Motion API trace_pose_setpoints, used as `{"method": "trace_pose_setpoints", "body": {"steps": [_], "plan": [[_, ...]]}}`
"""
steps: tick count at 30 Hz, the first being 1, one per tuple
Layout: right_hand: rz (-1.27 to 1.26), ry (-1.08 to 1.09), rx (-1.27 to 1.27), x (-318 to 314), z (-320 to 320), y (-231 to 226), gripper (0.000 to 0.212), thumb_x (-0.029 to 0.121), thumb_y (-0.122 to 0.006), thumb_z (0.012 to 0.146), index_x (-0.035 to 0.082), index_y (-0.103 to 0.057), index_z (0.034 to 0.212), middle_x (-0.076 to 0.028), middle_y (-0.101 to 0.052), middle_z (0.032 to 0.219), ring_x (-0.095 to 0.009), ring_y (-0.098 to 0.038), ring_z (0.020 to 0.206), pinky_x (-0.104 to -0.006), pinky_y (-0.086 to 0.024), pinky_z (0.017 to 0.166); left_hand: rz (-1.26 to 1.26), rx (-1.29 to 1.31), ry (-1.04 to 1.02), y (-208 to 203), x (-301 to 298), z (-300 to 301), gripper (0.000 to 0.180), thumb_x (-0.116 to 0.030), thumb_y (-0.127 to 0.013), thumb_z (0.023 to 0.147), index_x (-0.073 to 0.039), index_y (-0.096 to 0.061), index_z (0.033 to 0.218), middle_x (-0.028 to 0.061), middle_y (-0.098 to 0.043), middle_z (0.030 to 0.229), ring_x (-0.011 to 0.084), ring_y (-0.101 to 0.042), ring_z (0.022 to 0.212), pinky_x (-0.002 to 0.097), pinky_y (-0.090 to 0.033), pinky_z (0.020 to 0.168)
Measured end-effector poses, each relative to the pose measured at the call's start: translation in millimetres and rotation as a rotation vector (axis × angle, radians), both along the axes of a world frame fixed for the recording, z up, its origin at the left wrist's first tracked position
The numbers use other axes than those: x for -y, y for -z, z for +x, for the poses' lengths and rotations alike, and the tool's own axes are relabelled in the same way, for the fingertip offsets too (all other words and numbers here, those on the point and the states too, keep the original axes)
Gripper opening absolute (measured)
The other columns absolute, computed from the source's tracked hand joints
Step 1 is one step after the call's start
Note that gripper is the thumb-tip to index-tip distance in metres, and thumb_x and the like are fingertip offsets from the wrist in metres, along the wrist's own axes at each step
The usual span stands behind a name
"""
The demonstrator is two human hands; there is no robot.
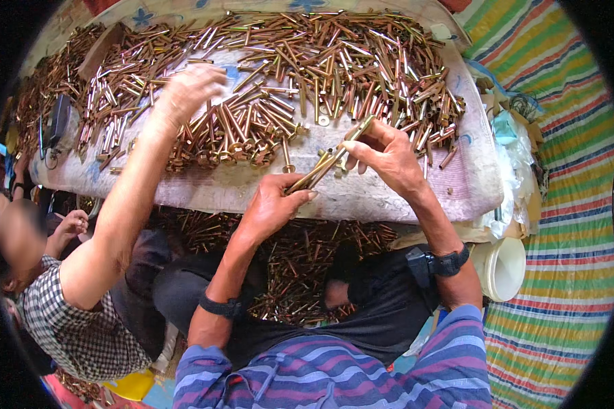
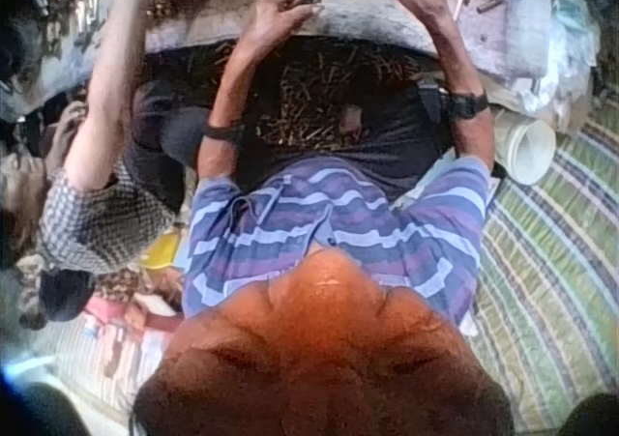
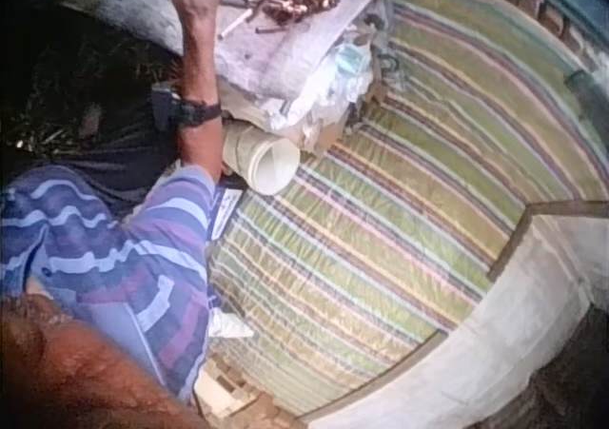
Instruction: Manually assemble various metal bolts, washers, and connectors on a floor-level workspace.
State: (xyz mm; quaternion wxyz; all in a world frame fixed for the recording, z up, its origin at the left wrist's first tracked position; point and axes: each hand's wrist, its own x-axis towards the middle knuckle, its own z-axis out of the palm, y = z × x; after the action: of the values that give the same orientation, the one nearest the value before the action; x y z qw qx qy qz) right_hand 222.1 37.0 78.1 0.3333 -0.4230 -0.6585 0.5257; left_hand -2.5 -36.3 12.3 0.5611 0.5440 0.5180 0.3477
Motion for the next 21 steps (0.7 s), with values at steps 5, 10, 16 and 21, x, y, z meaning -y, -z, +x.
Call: {"method": "trace_pose_setpoints", "body": {"steps": [5,10,16,21], "plan": [[-0.015,-0.009,0.005,5,-1,0,0.019,0.012,-0.07,0.092,-0.002,-0.064,0.103,-0.004,-0.067,0.085,-0.01,-0.065,0.073,-0.0253,-0.052,0.064,-0.026,0.025,0.005,-4,-1,2,0.019,-0.02,-0.071,0.09,-0.002,-0.069,0.094,-0.0061,-0.052,0.063,0.0033,-0.046,0.052,0.0217,-0.034,0.044],[0.008,-0.007,0.038,-2,2,4,0.018,0.013,-0.072,0.091,-0.001,-0.063,0.098,-0.005,-0.068,0.085,-0.011,-0.066,0.073,-0.0258,-0.053,0.066,-0.168,0.232,0.0,2,-2,0,0.023,-0.018,-0.07,0.092,0.002,-0.068,0.103,-0.0002,-0.061,0.072,0.0073,-0.058,0.058,0.0226,-0.047,0.046],[-0.09,-0.039,0.053,-1,1,14,0.019,0.021,-0.076,0.087,0.003,-0.069,0.087,0.0,-0.066,0.072,-0.007,-0.061,0.062,-0.023,-0.047,0.054,-0.237,0.492,-0.046,-9,-3,1,0.028,-0.013,-0.066,0.094,0.005,-0.065,0.115,0.0088,-0.067,0.089,0.0155,-0.068,0.072,0.027,-0.058,0.055],[-0.159,-0.119,0.107,11,-13,21,0.022,0.022,-0.075,0.088,0.001,-0.071,0.093,-0.003,-0.065,0.072,-0.007,-0.057,0.061,-0.0245,-0.046,0.054,-0.185,0.523,-0.022,-13,-4,7,0.028,-0.01,-0.066,0.093,0.007,-0.065,0.115,0.0114,-0.069,0.09,0.0167,-0.07,0.075,0.0272,-0.059,0.055]]}}
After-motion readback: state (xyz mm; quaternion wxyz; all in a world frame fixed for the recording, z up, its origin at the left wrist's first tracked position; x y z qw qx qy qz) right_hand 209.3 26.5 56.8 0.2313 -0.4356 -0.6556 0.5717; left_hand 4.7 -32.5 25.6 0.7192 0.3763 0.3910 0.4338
